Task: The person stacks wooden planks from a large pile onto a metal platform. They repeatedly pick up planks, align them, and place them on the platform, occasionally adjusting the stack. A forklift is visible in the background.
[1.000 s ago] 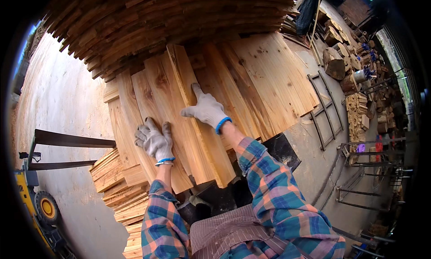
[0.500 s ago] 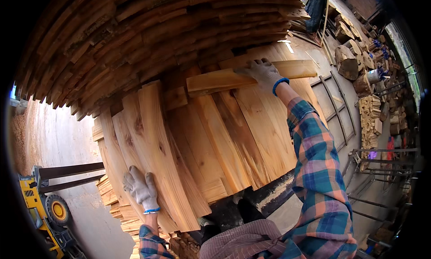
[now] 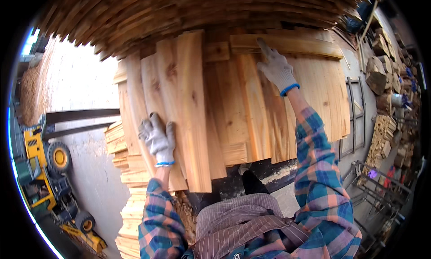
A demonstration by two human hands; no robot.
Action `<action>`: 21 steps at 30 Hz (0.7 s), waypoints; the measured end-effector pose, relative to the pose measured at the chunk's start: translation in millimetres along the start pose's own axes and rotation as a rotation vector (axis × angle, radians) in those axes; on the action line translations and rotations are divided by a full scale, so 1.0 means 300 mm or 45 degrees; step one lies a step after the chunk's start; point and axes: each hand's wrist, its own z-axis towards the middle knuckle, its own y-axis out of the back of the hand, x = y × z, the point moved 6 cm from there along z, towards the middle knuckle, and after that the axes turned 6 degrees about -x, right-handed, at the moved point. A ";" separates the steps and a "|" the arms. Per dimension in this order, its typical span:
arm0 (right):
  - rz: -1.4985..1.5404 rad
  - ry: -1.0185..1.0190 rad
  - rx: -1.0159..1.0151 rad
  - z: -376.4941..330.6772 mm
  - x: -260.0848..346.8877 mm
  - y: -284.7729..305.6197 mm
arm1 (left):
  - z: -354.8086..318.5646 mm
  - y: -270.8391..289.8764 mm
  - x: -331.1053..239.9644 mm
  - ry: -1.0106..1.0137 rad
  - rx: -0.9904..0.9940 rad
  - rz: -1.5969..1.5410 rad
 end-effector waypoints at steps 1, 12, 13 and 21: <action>0.174 0.028 0.021 -0.097 0.139 -0.006 | 0.000 -0.009 0.032 0.060 0.049 0.008; -0.024 -0.560 0.434 -0.341 0.785 -0.114 | -0.014 0.013 0.027 0.068 -0.056 -0.142; 0.058 -0.550 0.420 -0.348 0.746 -0.091 | -0.011 0.025 0.010 0.073 -0.020 -0.159; -0.195 -0.025 0.567 -0.601 0.143 0.401 | -0.023 0.022 0.038 0.131 0.051 -0.075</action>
